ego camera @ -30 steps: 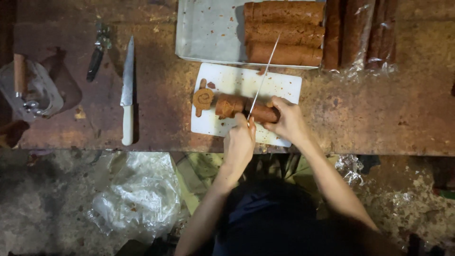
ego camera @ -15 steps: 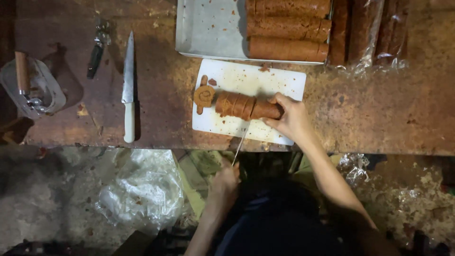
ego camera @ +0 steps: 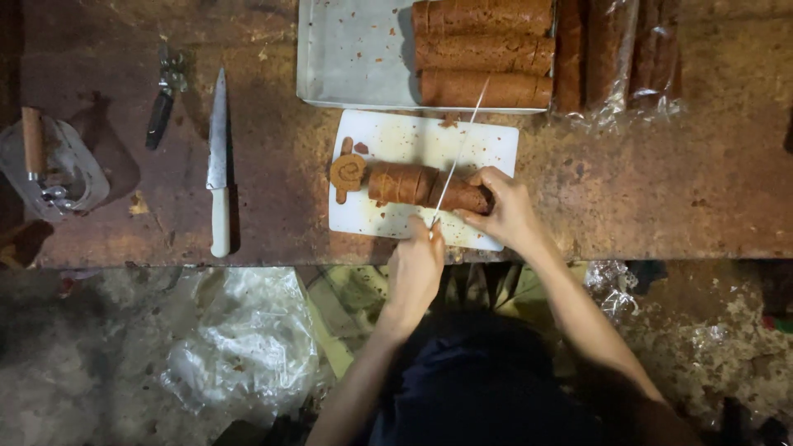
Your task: Slicing long cylindrical food rolls into smaller segments using a wire cutter on a cutting board.
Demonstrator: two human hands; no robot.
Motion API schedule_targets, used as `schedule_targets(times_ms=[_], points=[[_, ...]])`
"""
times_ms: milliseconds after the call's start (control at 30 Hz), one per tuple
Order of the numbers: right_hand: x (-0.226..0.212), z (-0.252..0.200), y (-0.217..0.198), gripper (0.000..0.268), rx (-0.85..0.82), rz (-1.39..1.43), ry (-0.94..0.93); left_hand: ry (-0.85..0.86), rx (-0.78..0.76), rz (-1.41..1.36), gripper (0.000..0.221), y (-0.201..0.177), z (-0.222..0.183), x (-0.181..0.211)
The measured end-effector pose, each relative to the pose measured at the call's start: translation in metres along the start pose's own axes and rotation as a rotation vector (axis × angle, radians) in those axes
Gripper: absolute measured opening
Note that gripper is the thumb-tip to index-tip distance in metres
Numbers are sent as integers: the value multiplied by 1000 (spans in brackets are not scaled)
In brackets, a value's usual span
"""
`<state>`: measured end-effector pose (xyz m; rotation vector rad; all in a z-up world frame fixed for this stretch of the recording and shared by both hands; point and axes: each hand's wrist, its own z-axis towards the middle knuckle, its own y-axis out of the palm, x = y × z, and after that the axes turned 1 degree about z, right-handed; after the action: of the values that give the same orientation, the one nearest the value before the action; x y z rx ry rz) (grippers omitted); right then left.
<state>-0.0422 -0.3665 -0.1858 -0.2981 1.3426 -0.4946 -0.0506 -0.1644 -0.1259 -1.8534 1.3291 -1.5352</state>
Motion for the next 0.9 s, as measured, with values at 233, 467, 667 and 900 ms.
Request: schedule_targets(times_ms=[233,467,667,900], points=[[2,-6,3,47,49,-51,53,75,64,37,31,16,28,6],[-13,-9,2,43,65,-21,108,-384,-462,-12,50,-14,-27,-22],[-49,10,-17,48,-5,-34,-57,-368,-505,112,46,-21,-70,-48],[-21,-10,-22,52,2,-78,-117,-231,-319,-25,36,-5,-33,-13]])
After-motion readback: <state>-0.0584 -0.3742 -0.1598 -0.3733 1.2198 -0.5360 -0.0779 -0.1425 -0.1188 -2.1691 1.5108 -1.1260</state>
